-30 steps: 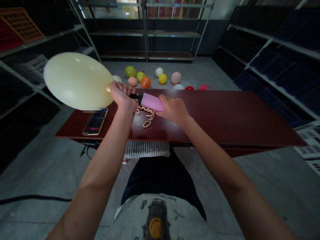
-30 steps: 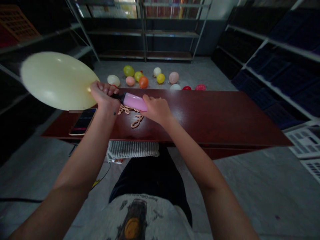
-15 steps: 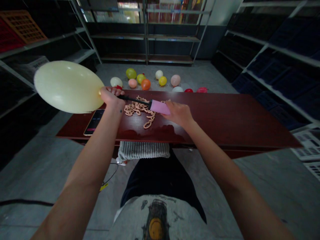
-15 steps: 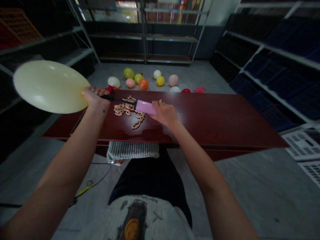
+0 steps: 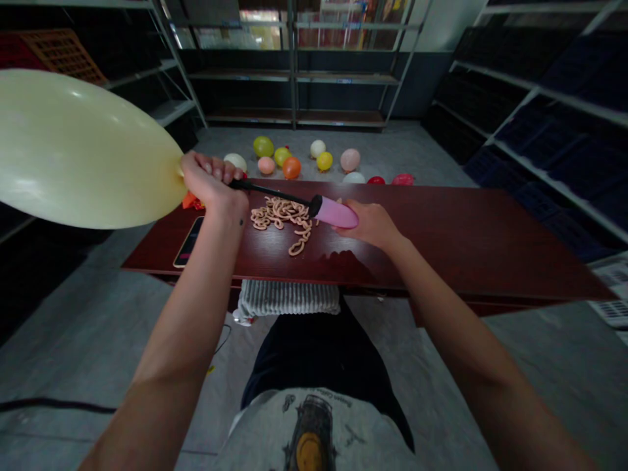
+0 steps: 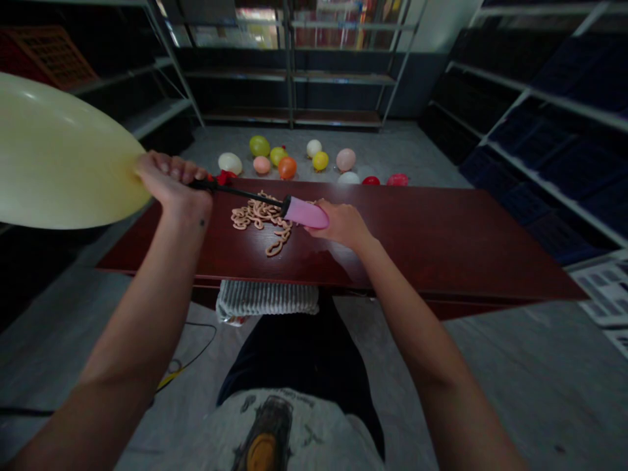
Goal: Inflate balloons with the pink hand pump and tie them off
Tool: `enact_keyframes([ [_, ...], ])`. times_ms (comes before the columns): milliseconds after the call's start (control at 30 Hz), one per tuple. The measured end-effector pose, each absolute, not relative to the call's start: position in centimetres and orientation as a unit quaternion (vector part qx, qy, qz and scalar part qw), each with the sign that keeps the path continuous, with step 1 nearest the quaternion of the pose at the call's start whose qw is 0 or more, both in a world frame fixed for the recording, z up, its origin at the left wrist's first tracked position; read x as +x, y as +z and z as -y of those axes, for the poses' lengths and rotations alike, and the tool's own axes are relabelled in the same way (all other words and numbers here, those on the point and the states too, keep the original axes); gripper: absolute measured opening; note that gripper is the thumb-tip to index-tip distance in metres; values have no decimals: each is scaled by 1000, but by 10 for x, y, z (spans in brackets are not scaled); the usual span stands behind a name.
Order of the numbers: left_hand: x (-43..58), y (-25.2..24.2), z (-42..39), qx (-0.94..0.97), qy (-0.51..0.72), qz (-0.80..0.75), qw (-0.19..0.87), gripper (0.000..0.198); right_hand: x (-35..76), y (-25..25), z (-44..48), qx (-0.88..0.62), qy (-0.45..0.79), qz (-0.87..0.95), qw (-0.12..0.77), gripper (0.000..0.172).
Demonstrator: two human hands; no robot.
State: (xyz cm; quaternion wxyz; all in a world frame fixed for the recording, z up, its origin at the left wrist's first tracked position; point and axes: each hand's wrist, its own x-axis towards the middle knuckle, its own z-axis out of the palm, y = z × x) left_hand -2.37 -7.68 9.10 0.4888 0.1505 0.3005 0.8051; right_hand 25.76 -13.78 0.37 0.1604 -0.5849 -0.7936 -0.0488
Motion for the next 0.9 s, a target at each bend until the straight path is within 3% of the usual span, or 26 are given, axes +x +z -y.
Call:
enact_keyframes([
  [267, 34, 88, 100, 158, 806, -260, 508, 42, 210, 35, 150, -584, -65, 791, 174, 51],
  [400, 32, 87, 94, 159, 784, -261, 541, 40, 193, 44, 155, -589, -96, 785, 169, 54],
  [900, -4, 85, 56, 82, 783, -268, 555, 33, 211, 18, 151, -587, -180, 779, 129, 50],
])
